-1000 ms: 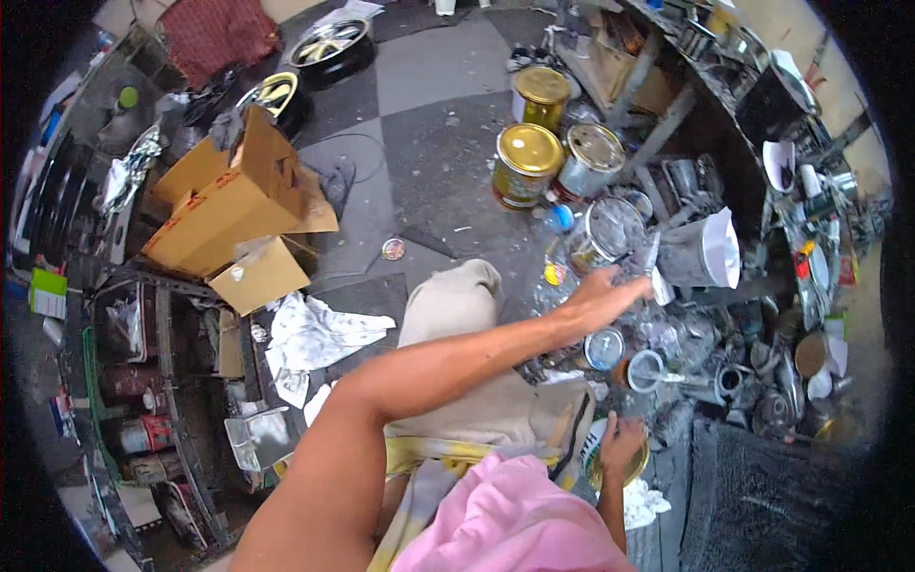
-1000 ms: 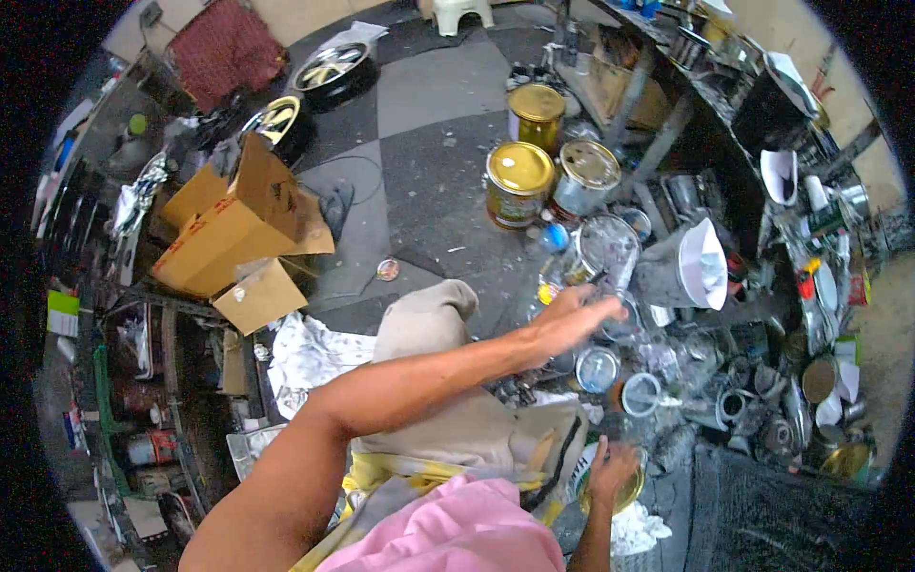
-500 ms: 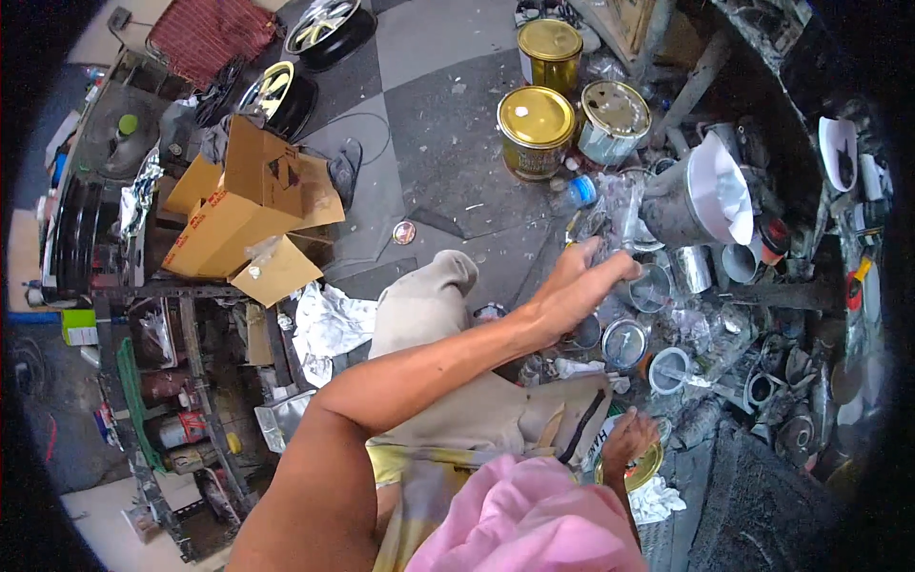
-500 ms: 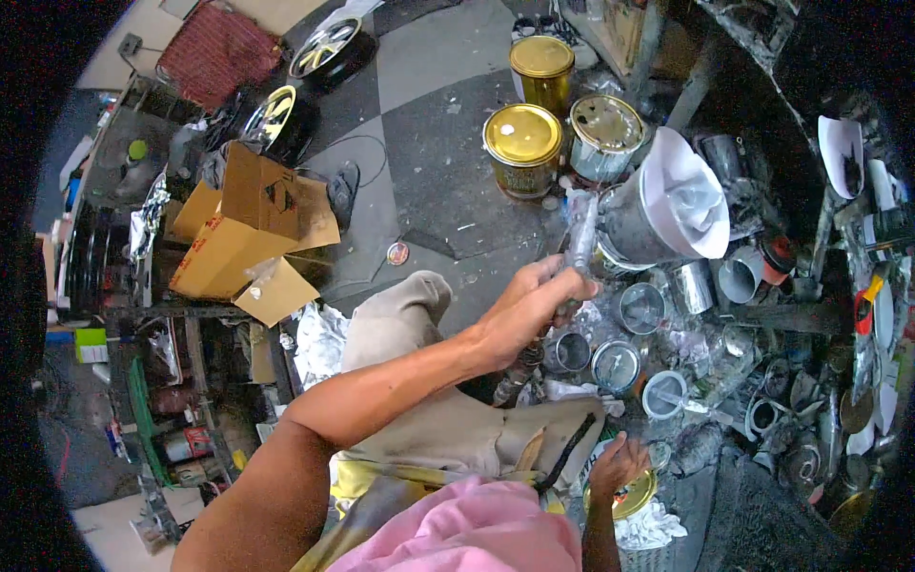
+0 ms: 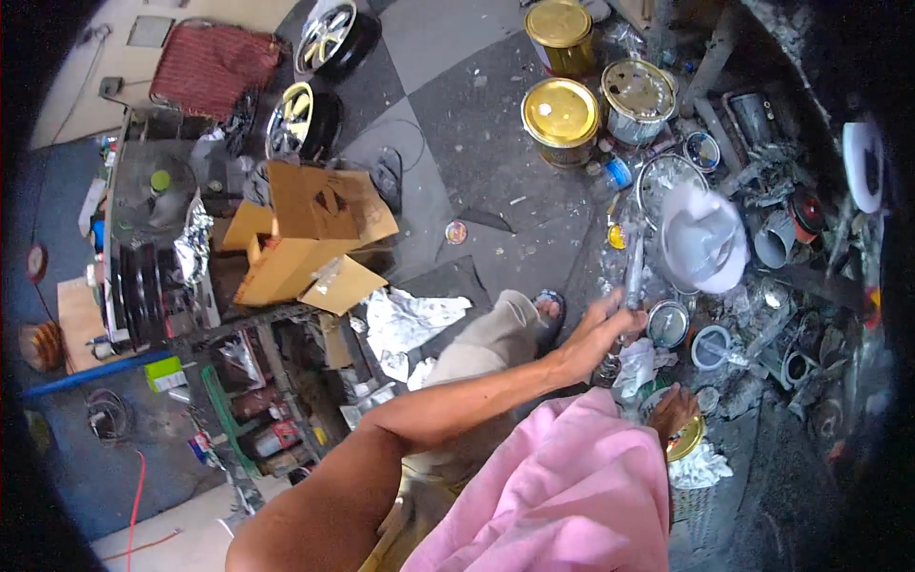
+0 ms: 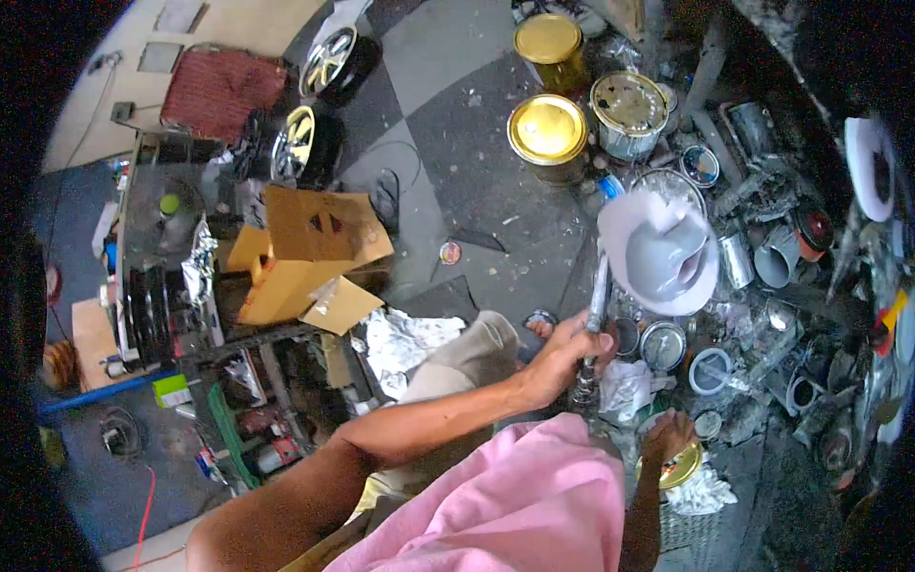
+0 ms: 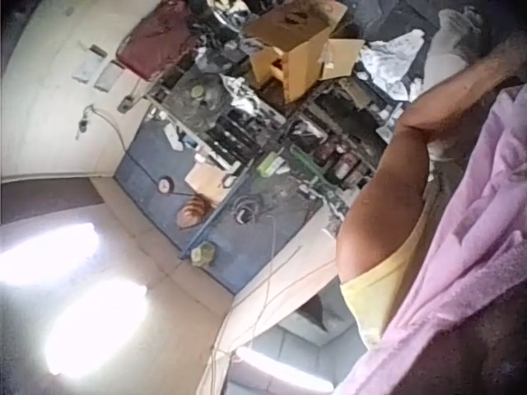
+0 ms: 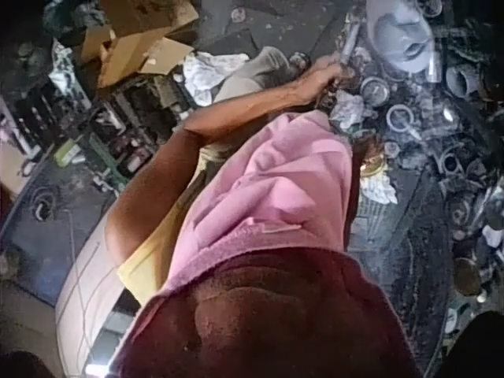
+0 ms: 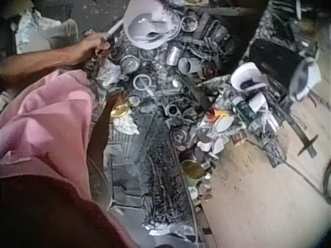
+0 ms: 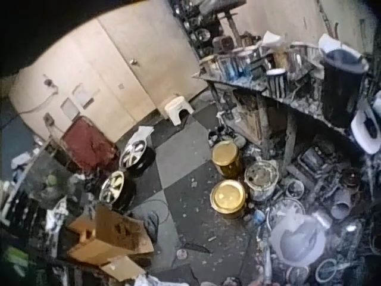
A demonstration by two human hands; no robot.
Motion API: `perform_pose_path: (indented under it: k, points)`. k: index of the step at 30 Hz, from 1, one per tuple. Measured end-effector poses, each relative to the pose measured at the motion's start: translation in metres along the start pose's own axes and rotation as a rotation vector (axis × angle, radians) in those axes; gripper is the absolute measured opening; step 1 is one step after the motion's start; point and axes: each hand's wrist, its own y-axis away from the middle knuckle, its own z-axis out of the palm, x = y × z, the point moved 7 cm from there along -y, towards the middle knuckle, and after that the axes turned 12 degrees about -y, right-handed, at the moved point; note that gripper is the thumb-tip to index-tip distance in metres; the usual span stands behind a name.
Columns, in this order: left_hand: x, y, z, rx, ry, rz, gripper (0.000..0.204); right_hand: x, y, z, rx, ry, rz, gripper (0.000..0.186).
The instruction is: Spray painting a car rim and preparing paint materials in a workshop.
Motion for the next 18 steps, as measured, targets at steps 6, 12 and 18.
perform_pose_path:
  k: [6, 12, 18]
  points:
    - [0.006, 0.090, -0.004, 0.041, -0.058, -0.085, 0.019, 0.061, 0.007, 0.029, -0.231, 0.161, -0.184, 0.034]
    - [0.080, 0.197, -0.025, 0.108, -0.015, -0.081, 0.019, -0.210, -0.007, -0.184, -0.217, -0.905, 0.183, 0.023]
    - [0.212, 0.275, 0.060, -0.038, -0.105, -0.146, 0.049, -0.366, 0.035, -0.444, -0.048, -1.103, 0.207, 0.048]
